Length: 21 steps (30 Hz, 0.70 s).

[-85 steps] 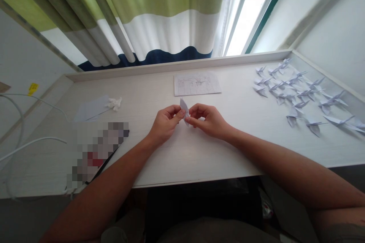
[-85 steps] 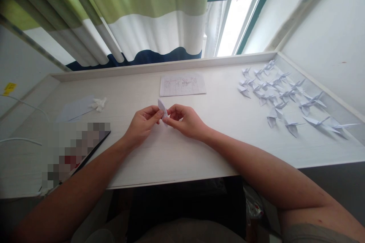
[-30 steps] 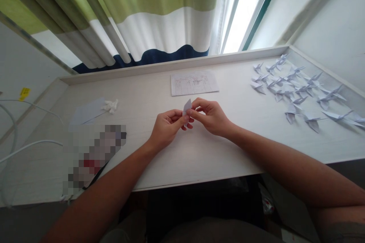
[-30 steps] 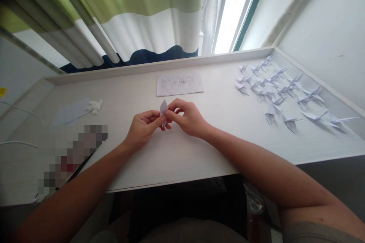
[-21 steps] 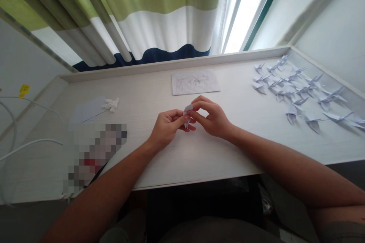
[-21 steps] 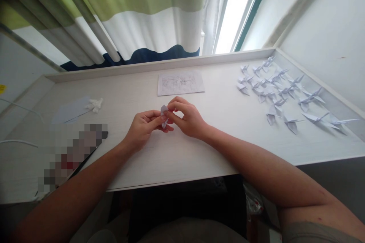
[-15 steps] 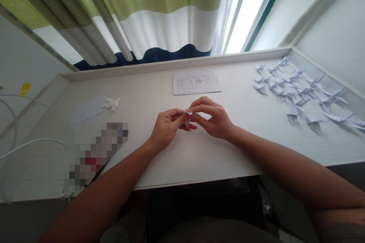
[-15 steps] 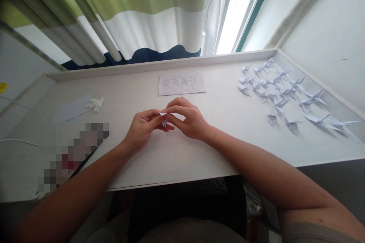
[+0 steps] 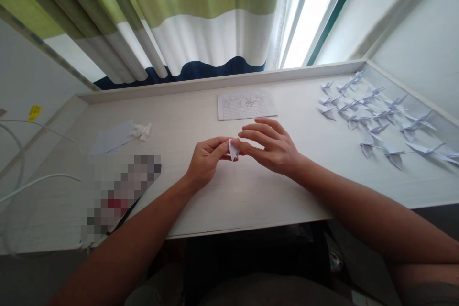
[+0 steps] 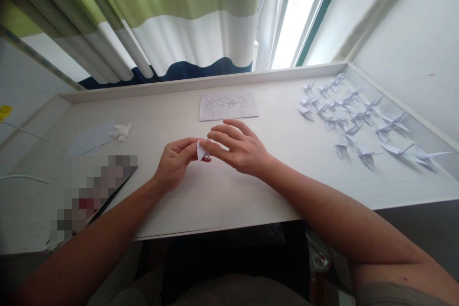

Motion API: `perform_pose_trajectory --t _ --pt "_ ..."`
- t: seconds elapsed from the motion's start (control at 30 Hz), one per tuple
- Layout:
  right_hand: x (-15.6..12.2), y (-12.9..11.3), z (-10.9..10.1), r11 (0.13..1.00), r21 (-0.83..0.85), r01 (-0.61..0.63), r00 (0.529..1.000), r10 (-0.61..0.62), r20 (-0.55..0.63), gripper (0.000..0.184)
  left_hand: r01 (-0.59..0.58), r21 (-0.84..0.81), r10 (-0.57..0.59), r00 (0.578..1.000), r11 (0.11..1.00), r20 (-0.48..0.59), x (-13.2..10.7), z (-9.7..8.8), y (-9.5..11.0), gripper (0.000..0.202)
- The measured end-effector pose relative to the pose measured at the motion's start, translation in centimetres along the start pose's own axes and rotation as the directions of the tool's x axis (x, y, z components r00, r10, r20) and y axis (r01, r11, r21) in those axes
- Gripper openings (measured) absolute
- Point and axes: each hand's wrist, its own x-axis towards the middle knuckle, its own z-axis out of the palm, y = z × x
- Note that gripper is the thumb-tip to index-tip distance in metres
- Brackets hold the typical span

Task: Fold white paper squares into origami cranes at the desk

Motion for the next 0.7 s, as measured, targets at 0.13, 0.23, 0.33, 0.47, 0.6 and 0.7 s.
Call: perform_pose_trajectory --t 0.13,0.23,0.33,0.47,0.6,0.7 --pt "0.0 0.2 0.2 0.992 0.105 -0.065 0.998 0.064 0.014 0.023 0.013 0.071 -0.012 1.000 0.997 -0.018 0.0 0.3 0.4 0.037" --pt "0.1 0.0 0.5 0.927 0.316 -0.202 0.979 0.201 0.037 0.021 0.020 0.115 -0.017 0.999 0.993 -0.029 0.0 0.5 0.7 0.037" --pt "0.2 -0.4 0.5 0.742 0.535 -0.404 0.909 0.393 0.142 0.018 -0.004 0.151 0.011 0.999 0.989 -0.047 0.1 0.6 0.6 0.039" --pt "0.5 -0.9 0.5 0.525 0.649 -0.551 0.815 0.505 0.283 0.015 -0.038 0.193 0.052 0.996 0.980 -0.067 0.1 0.5 0.3 0.038" --pt "0.5 -1.1 0.6 0.465 0.675 -0.573 0.785 0.547 0.290 0.015 -0.036 0.205 0.046 0.998 0.978 -0.046 0.0 0.5 0.2 0.035" --pt "0.5 -1.1 0.7 0.497 0.658 -0.566 0.790 0.556 0.260 0.015 -0.030 0.207 0.040 0.998 0.978 -0.045 0.0 0.5 0.1 0.037"
